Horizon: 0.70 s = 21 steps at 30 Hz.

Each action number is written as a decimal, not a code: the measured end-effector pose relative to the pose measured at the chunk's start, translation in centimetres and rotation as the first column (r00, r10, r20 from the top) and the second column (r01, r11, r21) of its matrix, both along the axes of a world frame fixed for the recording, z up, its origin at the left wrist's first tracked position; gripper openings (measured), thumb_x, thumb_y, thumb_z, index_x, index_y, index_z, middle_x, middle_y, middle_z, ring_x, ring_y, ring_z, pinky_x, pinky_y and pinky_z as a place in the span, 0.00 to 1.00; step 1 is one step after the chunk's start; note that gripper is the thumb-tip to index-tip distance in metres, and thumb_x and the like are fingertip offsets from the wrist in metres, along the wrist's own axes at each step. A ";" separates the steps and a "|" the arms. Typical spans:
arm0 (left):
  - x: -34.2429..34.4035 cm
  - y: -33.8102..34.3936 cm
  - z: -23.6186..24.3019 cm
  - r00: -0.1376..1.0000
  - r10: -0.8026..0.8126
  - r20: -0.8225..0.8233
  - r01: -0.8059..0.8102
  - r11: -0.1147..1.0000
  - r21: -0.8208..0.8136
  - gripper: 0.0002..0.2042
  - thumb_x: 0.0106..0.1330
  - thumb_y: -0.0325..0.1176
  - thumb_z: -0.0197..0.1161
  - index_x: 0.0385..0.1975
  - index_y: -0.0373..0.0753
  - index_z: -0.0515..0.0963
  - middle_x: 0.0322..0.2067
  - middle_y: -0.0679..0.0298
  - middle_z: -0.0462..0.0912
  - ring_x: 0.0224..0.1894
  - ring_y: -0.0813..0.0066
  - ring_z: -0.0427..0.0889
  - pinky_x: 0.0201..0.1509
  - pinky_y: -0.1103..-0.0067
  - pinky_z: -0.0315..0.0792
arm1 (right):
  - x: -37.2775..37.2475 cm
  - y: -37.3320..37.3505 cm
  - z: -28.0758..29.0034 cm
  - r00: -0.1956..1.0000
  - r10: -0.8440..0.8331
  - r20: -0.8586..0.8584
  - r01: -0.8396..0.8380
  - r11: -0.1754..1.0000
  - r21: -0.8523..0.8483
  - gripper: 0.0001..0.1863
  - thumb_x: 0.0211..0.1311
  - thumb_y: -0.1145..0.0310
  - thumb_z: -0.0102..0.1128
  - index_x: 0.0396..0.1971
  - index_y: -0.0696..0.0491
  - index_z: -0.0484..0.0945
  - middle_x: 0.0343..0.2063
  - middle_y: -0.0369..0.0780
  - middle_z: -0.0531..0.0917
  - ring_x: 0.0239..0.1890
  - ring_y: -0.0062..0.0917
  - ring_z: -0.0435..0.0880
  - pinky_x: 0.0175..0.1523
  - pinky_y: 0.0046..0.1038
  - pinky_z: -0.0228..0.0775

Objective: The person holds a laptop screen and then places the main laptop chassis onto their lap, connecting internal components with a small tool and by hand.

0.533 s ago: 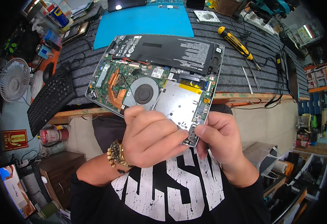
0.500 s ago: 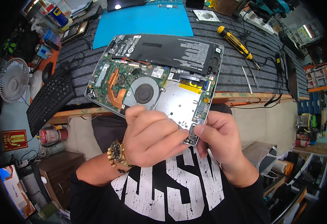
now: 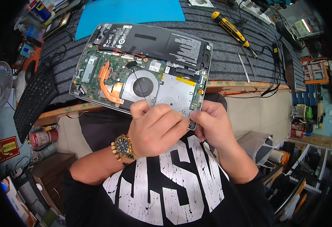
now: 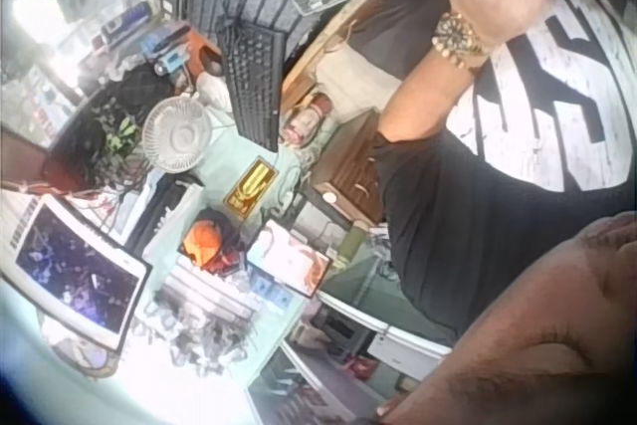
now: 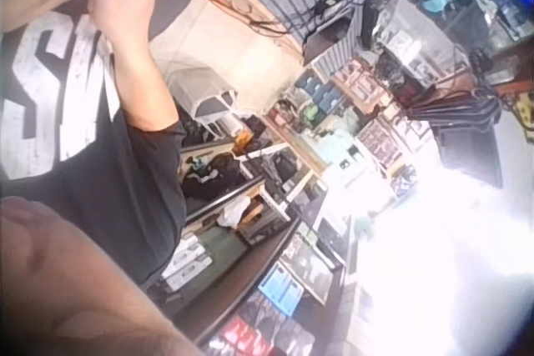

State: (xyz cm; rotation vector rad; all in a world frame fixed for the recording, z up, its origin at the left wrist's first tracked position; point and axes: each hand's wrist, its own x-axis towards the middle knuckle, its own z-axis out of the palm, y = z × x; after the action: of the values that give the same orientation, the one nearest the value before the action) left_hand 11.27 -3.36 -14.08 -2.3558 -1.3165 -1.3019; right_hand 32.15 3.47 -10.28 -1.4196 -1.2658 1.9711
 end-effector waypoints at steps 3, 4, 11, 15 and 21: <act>0.0 0.0 -0.3 1.000 -0.003 -0.014 0.003 0.999 0.040 0.19 0.44 0.37 0.84 0.40 0.46 0.92 0.40 0.76 0.86 0.44 0.72 0.81 0.54 0.62 0.57 | 0.2 0.0 -0.4 1.000 -0.003 -0.005 0.003 1.000 0.004 0.12 0.73 0.68 0.65 0.35 0.62 0.86 0.16 0.35 0.81 0.12 0.16 0.75 0.19 0.23 0.63; 0.0 0.1 -0.4 1.000 -0.004 -0.013 0.004 0.999 0.038 0.19 0.44 0.37 0.84 0.40 0.46 0.92 0.40 0.76 0.86 0.44 0.72 0.81 0.54 0.62 0.57 | 0.3 0.0 -0.5 1.000 0.006 -0.004 -0.006 1.000 0.011 0.12 0.73 0.68 0.65 0.35 0.62 0.86 0.16 0.35 0.81 0.13 0.16 0.75 0.19 0.23 0.64; -0.3 0.2 -0.3 0.998 -0.024 -0.053 0.026 0.999 0.039 0.15 0.50 0.33 0.74 0.40 0.45 0.90 0.45 0.75 0.87 0.49 0.73 0.83 0.52 0.67 0.62 | 0.2 0.0 -0.7 1.000 -0.017 0.013 0.017 1.000 -0.016 0.11 0.73 0.69 0.64 0.34 0.62 0.86 0.16 0.36 0.81 0.13 0.16 0.76 0.19 0.23 0.64; -0.2 0.1 -0.2 0.998 -0.024 -0.065 0.025 0.999 0.027 0.15 0.51 0.33 0.73 0.40 0.44 0.90 0.45 0.74 0.87 0.49 0.73 0.83 0.52 0.67 0.62 | 0.1 0.0 -0.7 1.000 -0.019 0.013 0.020 1.000 -0.019 0.11 0.73 0.69 0.64 0.33 0.62 0.86 0.15 0.36 0.81 0.13 0.16 0.75 0.19 0.23 0.64; 0.0 0.1 -0.2 0.998 -0.003 -0.065 0.003 1.000 0.003 0.13 0.55 0.33 0.74 0.41 0.45 0.90 0.44 0.75 0.87 0.50 0.74 0.83 0.53 0.68 0.62 | 0.4 0.1 -1.2 1.000 -0.005 0.010 0.005 1.000 -0.013 0.11 0.74 0.69 0.64 0.34 0.61 0.86 0.15 0.36 0.81 0.13 0.16 0.75 0.19 0.23 0.65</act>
State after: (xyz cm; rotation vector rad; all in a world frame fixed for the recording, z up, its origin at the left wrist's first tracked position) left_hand 11.28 -3.27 -14.27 -2.3780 -1.2919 -1.2165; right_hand 32.55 3.57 -11.44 -1.4392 -1.2550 1.9744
